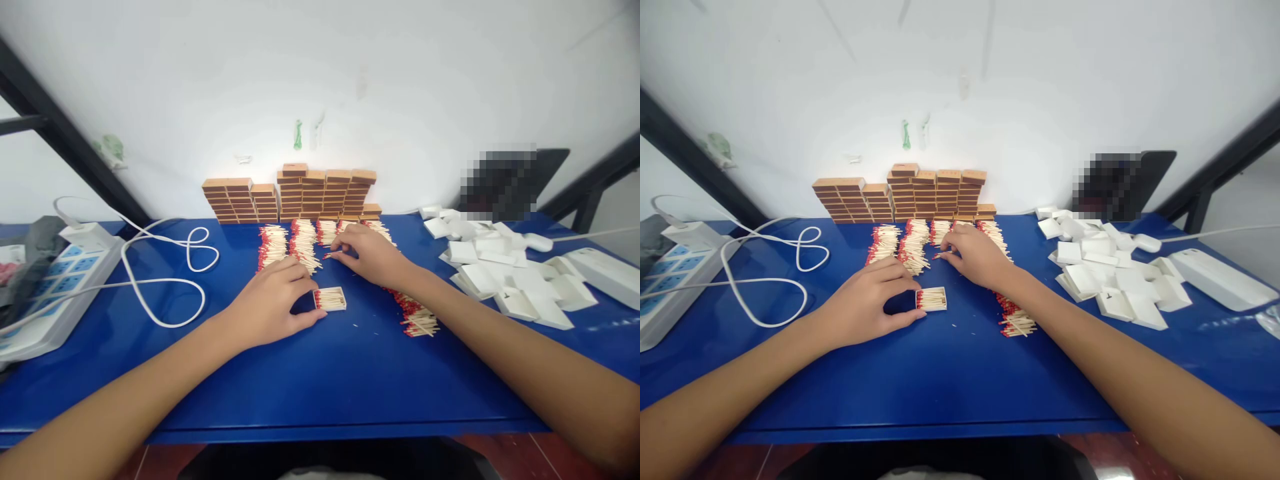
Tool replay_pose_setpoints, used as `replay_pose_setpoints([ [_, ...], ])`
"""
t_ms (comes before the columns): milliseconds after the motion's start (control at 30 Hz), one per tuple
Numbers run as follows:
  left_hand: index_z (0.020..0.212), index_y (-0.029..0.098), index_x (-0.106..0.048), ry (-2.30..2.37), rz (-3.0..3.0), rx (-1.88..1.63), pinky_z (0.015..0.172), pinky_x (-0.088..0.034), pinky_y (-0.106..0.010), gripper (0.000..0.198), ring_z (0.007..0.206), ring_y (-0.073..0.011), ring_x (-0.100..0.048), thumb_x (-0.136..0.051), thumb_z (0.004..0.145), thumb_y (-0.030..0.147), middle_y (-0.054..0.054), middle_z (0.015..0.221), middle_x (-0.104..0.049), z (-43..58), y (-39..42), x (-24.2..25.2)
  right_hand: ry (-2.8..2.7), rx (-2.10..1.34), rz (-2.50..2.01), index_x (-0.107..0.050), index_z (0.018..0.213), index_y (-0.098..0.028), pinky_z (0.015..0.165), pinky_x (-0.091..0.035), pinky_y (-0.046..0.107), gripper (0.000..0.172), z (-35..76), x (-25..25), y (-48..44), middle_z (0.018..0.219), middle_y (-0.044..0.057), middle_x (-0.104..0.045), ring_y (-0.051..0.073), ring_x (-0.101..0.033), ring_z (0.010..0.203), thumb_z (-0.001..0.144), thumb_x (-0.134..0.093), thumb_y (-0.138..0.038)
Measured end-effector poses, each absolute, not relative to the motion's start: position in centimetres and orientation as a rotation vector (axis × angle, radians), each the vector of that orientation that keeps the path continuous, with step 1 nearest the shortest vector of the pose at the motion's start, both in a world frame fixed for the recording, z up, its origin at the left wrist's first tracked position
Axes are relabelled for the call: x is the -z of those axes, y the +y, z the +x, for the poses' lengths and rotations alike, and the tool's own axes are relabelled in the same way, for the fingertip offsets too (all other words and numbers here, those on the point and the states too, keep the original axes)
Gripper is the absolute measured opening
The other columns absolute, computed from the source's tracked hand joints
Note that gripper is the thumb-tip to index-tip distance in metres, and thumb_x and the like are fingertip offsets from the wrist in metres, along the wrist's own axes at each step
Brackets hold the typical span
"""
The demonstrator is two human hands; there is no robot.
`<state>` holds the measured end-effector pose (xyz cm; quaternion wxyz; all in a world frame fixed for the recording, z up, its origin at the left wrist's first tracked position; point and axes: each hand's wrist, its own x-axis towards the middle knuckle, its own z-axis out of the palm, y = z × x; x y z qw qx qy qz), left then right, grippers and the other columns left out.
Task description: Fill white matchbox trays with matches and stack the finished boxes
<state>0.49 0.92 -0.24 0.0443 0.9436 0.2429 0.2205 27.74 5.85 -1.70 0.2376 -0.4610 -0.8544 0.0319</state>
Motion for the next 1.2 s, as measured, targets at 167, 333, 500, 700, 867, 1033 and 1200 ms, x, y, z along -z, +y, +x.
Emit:
replay_pose_setpoints([
  [167, 0.107, 0.016, -0.078, 0.750, 2.887, -0.683, 0.090, -0.057, -0.043, 0.026, 0.100, -0.0259, -0.066, -0.077, 0.099, 0.042, -0.007, 0.099, -0.073, 0.5, 1.0, 0.2, -2.368, -0.158, -1.294, -0.072, 0.089, -0.020, 0.080, -0.044, 0.035, 0.011, 28.1, 1.2, 5.6, 0.091, 0.008, -0.068, 0.024, -0.061, 0.089, 0.100, -0.068, -0.020],
  [333, 0.107, 0.017, -0.078, 0.746, 2.885, -0.678, 0.089, -0.057, -0.042, 0.026, 0.100, -0.0256, -0.066, -0.076, 0.100, 0.043, -0.007, 0.099, -0.074, 0.5, 1.0, 0.1, -2.412, -0.185, -1.365, -0.067, 0.088, -0.019, 0.083, -0.045, 0.036, 0.013, 27.9, 0.8, 5.5, 0.093, 0.010, -0.068, 0.025, -0.061, 0.092, 0.101, -0.064, -0.019],
  [500, 0.105, 0.017, -0.078, 0.804, 2.926, -0.710, 0.089, -0.056, -0.043, 0.027, 0.098, -0.0256, -0.066, -0.077, 0.099, 0.043, -0.007, 0.100, -0.075, 0.4, 1.2, 0.0, -2.407, -0.264, -1.349, -0.064, 0.089, -0.021, 0.080, -0.045, 0.036, 0.014, 28.3, -1.1, 3.9, 0.094, 0.009, -0.068, 0.024, -0.061, 0.090, 0.102, -0.061, -0.021],
  [700, 0.102, 0.016, -0.077, 0.871, 2.947, -0.710, 0.090, -0.056, -0.044, 0.028, 0.096, -0.0257, -0.066, -0.078, 0.098, 0.044, -0.007, 0.099, -0.076, 0.4, 1.3, 0.0, -2.474, -0.390, -1.206, -0.064, 0.093, -0.023, 0.075, -0.047, 0.035, 0.015, 27.0, -2.1, 0.5, 0.099, 0.007, -0.069, 0.022, -0.062, 0.086, 0.106, -0.059, -0.028],
  [867, 0.102, 0.017, -0.077, 0.837, 2.929, -0.676, 0.088, -0.055, -0.043, 0.027, 0.097, -0.0258, -0.066, -0.077, 0.099, 0.043, -0.007, 0.098, -0.075, 0.4, 1.3, -0.1, -2.533, -0.297, -1.216, -0.064, 0.093, -0.022, 0.074, -0.046, 0.034, 0.013, 25.4, -0.8, -0.4, 0.103, 0.007, -0.067, 0.021, -0.063, 0.084, 0.106, -0.061, -0.022],
  [1033, 0.104, 0.017, -0.077, 0.825, 2.910, -0.673, 0.089, -0.055, -0.042, 0.026, 0.097, -0.0254, -0.066, -0.078, 0.098, 0.042, -0.007, 0.099, -0.074, 0.4, 1.3, -0.2, -2.529, -0.326, -1.211, -0.066, 0.096, -0.021, 0.073, -0.045, 0.032, 0.010, 25.5, -1.1, -0.4, 0.103, 0.006, -0.068, 0.020, -0.064, 0.085, 0.105, -0.063, -0.021],
  [1200, 0.105, 0.017, -0.078, 0.815, 2.906, -0.693, 0.090, -0.055, -0.042, 0.026, 0.099, -0.0252, -0.066, -0.077, 0.099, 0.043, -0.007, 0.100, -0.074, 0.3, 1.3, -0.2, -2.488, -0.408, -1.169, -0.065, 0.094, -0.021, 0.074, -0.046, 0.032, 0.010, 26.2, -1.2, 0.2, 0.098, 0.005, -0.067, 0.020, -0.062, 0.084, 0.103, -0.064, -0.017],
])
